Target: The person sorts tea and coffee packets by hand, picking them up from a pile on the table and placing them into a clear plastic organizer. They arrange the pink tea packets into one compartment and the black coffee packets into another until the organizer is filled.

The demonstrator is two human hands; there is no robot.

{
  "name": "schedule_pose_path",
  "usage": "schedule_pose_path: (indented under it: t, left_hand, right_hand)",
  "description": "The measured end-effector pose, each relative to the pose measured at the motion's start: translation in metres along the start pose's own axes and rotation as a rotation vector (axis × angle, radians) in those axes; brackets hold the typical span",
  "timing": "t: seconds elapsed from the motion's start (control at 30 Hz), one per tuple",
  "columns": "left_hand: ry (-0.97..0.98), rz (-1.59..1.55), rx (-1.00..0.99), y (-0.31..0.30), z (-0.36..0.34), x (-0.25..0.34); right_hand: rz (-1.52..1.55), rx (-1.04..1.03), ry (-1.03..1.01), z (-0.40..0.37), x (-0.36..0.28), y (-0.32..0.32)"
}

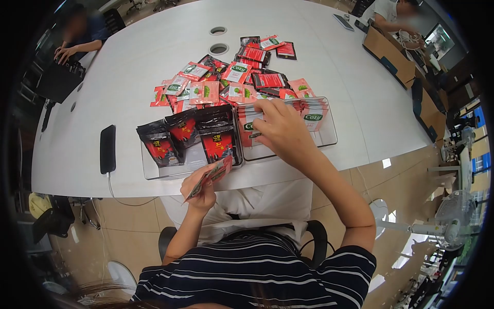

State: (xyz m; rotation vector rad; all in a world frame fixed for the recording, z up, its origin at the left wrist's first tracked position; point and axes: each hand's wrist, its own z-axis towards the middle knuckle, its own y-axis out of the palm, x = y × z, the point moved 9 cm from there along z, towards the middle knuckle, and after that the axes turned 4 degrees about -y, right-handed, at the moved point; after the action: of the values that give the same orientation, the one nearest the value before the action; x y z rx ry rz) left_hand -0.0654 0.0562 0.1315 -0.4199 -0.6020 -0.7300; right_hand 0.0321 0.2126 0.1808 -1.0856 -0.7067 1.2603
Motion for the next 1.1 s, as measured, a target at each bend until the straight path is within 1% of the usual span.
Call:
schedule_pose_path:
  t: [0.03,0.13,0.23,0.33,0.43,0.53,0.63,0.83,0.93,1.03,1.1]
  left_hand:
    - [-0.005,-0.005,-0.005,0.0,0.0,0.0]
    - [-0.018,-0.016,-0.029,0.002,0.003,0.0]
    - [-0.026,-0.01,-0.054,0.004,0.004,0.001]
    - [-0.012,-0.006,-0.06,0.004,0.005,0.0]
    - [-0.001,-0.007,-0.064,0.004,0.005,0.0]
    - [0.002,-0.012,-0.072,0.004,0.005,0.001]
    - [0.001,-0.004,-0.082,0.004,0.005,0.001]
    - [0.015,0.019,-0.08,0.005,0.005,0.003]
    - [0.016,0.03,-0.075,0.005,0.005,0.004]
    - [0.028,0.025,-0.065,0.005,0.005,0.005]
    - [0.043,0.033,-0.062,0.005,0.005,0.01]
  right_hand:
    - [-0.067,0.027,-0.069,0.003,-0.004,-0.001]
    - [-0.126,0.025,-0.028,0.012,0.001,0.001]
    - [-0.104,0.022,-0.033,0.02,0.001,0.001]
    - [-0.147,-0.019,-0.047,0.022,0.003,0.009]
    - [-0.286,-0.045,-0.08,0.022,0.0,0.009]
    - [-0.315,-0.073,-0.1,0.02,0.006,0.018]
    - [-0.266,-0.092,-0.08,0.02,0.006,0.014]
    - [-0.205,-0.053,-0.072,0.013,0.012,0.002]
    - [-0.109,0.135,-0.019,0.002,0.017,-0.023]
    - [0.074,0.297,-0.033,-0.022,0.009,-0.047]
    - [0.253,0.312,-0.082,-0.037,-0.02,-0.049]
